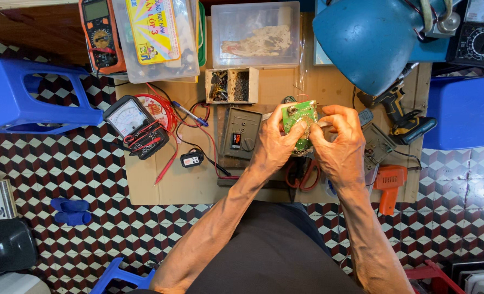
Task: The person holds a green circuit board and repeatedly uses a small metal tool to scrape or clean the surface of the board. The person rotates the board to access different areas while continuing the scraping motion.
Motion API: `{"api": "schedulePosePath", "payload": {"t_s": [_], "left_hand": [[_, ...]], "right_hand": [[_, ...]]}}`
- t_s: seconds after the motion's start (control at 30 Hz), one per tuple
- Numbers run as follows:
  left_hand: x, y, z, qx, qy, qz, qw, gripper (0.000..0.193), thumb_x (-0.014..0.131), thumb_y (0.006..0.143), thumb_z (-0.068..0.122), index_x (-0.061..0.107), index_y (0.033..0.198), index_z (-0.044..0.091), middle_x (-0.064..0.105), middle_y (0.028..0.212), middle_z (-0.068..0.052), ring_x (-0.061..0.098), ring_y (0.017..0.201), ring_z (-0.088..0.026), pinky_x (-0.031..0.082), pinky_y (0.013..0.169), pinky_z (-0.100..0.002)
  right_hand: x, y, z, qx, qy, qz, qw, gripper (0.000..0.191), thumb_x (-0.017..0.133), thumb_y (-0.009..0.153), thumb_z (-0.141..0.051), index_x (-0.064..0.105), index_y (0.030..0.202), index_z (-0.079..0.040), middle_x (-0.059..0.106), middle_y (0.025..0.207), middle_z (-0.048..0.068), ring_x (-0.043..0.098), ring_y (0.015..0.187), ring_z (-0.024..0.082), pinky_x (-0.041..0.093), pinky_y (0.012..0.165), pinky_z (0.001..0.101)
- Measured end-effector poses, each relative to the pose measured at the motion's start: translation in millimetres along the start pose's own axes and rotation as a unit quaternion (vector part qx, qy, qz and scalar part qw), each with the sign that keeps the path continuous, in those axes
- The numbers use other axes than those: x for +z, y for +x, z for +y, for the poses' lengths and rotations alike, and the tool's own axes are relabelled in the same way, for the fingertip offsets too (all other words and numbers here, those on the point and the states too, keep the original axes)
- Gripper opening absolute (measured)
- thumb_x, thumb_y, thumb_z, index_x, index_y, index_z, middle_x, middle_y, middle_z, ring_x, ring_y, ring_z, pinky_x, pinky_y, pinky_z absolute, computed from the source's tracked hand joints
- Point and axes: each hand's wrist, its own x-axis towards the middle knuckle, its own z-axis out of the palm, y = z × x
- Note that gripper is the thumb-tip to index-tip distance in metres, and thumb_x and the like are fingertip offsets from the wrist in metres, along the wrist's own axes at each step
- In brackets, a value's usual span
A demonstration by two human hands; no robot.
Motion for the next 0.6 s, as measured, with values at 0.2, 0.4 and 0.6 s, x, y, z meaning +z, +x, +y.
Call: {"api": "schedulePosePath", "payload": {"t_s": [0.2,0.4,0.6], "left_hand": [[-1.4,4.1,1.8,0.03,0.014,0.005,0.999,0.033,0.068,0.097,0.011,0.061,0.127,0.001,0.075,0.103,-0.009,0.072,0.091,-0.014,0.06,0.079,-0.029],[-1.9,2.7,3.8,0.015,0.007,-0.016,1.0,0.031,0.068,0.097,0.01,0.062,0.125,0.0,0.075,0.102,-0.009,0.072,0.09,-0.013,0.061,0.078,-0.029],[-0.9,2.4,4.7,-0.003,-0.017,-0.017,1.0,0.032,0.066,0.097,0.01,0.061,0.127,0.0,0.075,0.105,-0.009,0.072,0.092,-0.012,0.061,0.078,-0.028]], "right_hand": [[-2.9,1.7,0.2,0.006,0.016,-0.024,1.0,0.014,0.073,0.091,-0.009,0.067,0.098,0.0,0.064,0.125,0.011,0.07,0.09,0.018,0.056,0.074,0.0301],[-4.0,3.9,-4.1,0.015,0.012,-0.021,1.0,0.014,0.072,0.093,-0.01,0.068,0.099,0.001,0.064,0.125,0.012,0.068,0.092,0.019,0.058,0.075,0.0307],[-3.8,5.5,-4.9,-0.008,0.01,-0.01,1.0,0.014,0.073,0.093,-0.009,0.068,0.1,0.002,0.064,0.127,0.012,0.069,0.095,0.02,0.057,0.079,0.0316]]}}
